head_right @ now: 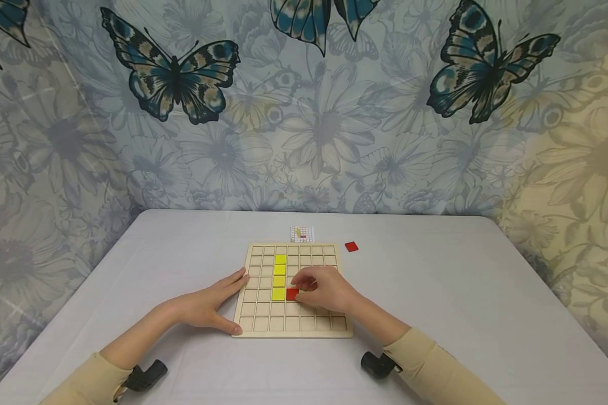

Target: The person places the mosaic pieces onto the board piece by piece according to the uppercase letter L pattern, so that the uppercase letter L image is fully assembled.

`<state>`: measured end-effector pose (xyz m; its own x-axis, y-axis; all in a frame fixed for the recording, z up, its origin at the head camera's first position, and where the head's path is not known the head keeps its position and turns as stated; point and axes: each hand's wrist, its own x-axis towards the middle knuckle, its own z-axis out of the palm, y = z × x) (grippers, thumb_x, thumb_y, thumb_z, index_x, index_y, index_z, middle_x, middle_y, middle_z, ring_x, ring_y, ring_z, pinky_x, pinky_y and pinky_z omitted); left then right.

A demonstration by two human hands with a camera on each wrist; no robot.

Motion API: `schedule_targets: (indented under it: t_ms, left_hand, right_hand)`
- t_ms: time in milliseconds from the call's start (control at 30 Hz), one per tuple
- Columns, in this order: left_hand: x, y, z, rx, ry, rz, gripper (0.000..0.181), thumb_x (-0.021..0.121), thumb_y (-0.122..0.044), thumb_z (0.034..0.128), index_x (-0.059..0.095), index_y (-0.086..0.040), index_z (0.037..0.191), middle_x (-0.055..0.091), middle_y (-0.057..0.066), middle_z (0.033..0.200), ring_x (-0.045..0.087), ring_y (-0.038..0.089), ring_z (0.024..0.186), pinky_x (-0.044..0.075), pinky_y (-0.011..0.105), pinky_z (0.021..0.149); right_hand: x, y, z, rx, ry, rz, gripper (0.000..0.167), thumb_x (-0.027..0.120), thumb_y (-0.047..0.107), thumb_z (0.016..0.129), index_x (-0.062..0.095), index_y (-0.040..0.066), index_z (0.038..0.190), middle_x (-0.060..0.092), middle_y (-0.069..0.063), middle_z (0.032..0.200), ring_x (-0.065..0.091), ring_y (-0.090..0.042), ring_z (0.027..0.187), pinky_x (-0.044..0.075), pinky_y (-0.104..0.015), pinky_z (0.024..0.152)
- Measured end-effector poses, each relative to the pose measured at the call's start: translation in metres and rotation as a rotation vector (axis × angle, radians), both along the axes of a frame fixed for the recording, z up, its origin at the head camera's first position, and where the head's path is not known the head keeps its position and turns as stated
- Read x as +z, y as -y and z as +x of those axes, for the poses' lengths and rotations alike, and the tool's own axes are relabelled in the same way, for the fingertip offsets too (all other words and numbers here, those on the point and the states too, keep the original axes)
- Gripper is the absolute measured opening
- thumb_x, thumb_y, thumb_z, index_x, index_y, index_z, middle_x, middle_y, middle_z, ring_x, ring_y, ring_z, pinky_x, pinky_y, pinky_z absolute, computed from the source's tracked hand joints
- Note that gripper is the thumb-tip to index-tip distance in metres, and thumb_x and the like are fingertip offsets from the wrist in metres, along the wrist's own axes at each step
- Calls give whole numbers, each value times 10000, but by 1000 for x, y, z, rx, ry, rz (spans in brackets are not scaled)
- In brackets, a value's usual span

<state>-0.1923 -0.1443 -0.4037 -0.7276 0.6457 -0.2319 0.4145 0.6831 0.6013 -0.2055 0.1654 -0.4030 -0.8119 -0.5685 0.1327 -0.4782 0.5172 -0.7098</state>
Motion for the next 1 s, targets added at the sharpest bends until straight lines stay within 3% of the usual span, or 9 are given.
schedule_targets:
  t_ms: [433, 1000]
  left_hand:
    - [1, -1, 0, 6, 4, -5, 1137, 791, -515, 767, 131, -42, 1563, -32, 126, 1627, 1, 286, 1485, 163, 476, 1161]
    - [3, -1, 1, 3, 10, 2, 1131, 791, -504, 772, 131, -35, 1562, -33, 132, 1626, 0, 294, 1484, 160, 484, 1160]
  right_hand:
    - [6, -18, -6, -119, 22, -45, 217, 768, 134, 844, 719, 77, 1048, 692, 5, 985, 610, -135, 871, 539, -273, 802]
    - [10, -54, -25, -433, 83, -140, 307, 732, 235, 889, 701, 91, 1158, 706, -29, 1027, 637, -222, 996, 507, -366, 809]
